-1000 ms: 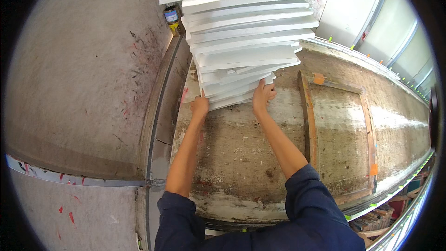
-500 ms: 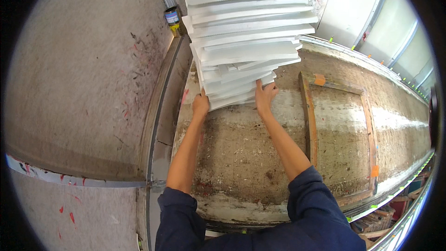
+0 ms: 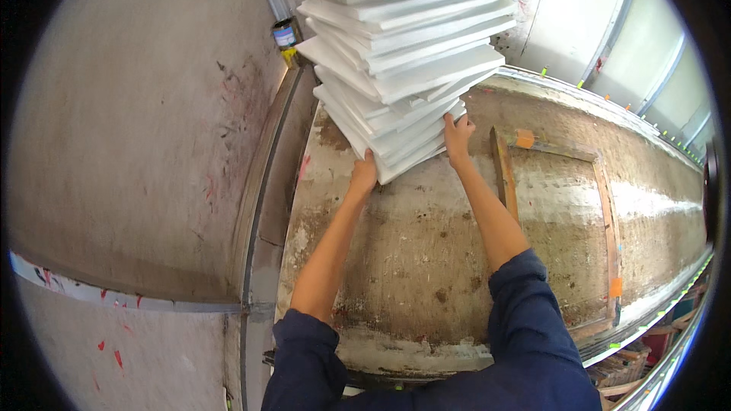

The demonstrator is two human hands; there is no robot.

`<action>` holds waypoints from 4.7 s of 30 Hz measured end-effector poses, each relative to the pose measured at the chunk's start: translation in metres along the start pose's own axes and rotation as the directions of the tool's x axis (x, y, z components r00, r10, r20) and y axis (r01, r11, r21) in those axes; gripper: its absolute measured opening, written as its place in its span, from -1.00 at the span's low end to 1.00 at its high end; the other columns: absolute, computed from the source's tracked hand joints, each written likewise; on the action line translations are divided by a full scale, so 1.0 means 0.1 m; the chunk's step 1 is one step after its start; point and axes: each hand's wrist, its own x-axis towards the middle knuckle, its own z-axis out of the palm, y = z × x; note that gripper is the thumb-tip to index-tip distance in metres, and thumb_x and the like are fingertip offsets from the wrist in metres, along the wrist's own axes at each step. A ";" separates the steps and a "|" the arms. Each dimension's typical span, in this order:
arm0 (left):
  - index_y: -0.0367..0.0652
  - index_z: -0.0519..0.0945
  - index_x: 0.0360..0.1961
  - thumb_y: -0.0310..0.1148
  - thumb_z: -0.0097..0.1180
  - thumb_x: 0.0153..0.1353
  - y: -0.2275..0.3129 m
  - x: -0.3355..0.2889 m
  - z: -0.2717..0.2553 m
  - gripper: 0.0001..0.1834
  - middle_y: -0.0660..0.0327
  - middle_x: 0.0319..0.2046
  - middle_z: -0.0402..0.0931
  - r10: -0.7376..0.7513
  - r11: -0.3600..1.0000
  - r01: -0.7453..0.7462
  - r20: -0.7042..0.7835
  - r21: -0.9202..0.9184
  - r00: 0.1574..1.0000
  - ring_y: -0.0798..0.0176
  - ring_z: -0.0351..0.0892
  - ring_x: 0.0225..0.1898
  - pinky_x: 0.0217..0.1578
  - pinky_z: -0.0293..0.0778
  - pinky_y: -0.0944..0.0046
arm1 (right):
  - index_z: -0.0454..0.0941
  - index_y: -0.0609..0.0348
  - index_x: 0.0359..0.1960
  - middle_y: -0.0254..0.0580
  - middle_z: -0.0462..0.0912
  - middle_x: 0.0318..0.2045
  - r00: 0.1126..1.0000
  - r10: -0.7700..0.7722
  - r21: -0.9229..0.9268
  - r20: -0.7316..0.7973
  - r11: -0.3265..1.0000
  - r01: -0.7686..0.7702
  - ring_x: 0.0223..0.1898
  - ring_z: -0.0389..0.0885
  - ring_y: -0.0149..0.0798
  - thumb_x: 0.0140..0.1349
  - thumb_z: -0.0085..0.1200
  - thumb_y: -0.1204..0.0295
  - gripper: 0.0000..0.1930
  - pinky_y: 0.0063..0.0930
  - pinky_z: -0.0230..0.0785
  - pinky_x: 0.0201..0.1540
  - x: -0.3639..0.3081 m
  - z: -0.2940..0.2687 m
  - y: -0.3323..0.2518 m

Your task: The person repeatedly picks up white rectangular panels from a conveyor belt, places them into a wooden frame, and stacks them. The person then lifts the frame and moves it to a different location to continue stacking the panels.

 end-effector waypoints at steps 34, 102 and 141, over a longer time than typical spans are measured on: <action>-0.52 0.06 -0.03 -0.48 0.22 -0.04 0.67 -0.27 0.67 -0.33 -0.27 -0.08 0.29 0.188 0.964 -0.222 -0.213 -0.145 0.959 -0.17 0.36 -0.02 0.02 0.28 0.09 | -0.07 0.32 0.29 0.31 -0.03 0.22 0.976 -0.081 0.090 0.204 0.994 0.064 0.23 0.06 0.20 0.23 -0.16 0.37 -0.38 -0.20 -0.03 0.24 -0.17 -0.06 0.00; -0.09 0.07 0.26 0.15 0.02 -0.01 2.19 -0.93 -0.78 -0.11 0.12 0.22 0.09 0.492 0.365 -0.100 0.101 -0.926 0.865 0.06 0.06 0.24 0.09 0.07 -0.22 | -0.55 -0.02 0.30 0.13 -0.23 0.28 0.918 -0.111 0.732 0.380 0.643 -0.225 0.31 -0.17 0.09 -0.09 0.26 0.13 0.18 0.13 -0.21 0.25 -0.43 -1.04 -2.12; -0.17 -0.08 0.27 0.00 -0.01 -0.05 2.52 -1.24 -0.92 -0.09 -0.09 0.24 -0.07 0.180 0.521 0.130 0.257 -0.843 0.949 -0.32 -0.07 0.23 0.03 -0.18 -0.55 | 0.20 0.35 0.07 -0.06 0.40 -0.02 0.928 -0.083 0.840 0.364 0.459 -0.289 0.00 0.41 -0.11 0.07 0.06 0.30 -0.43 -0.19 0.27 0.05 -0.38 -1.24 -2.10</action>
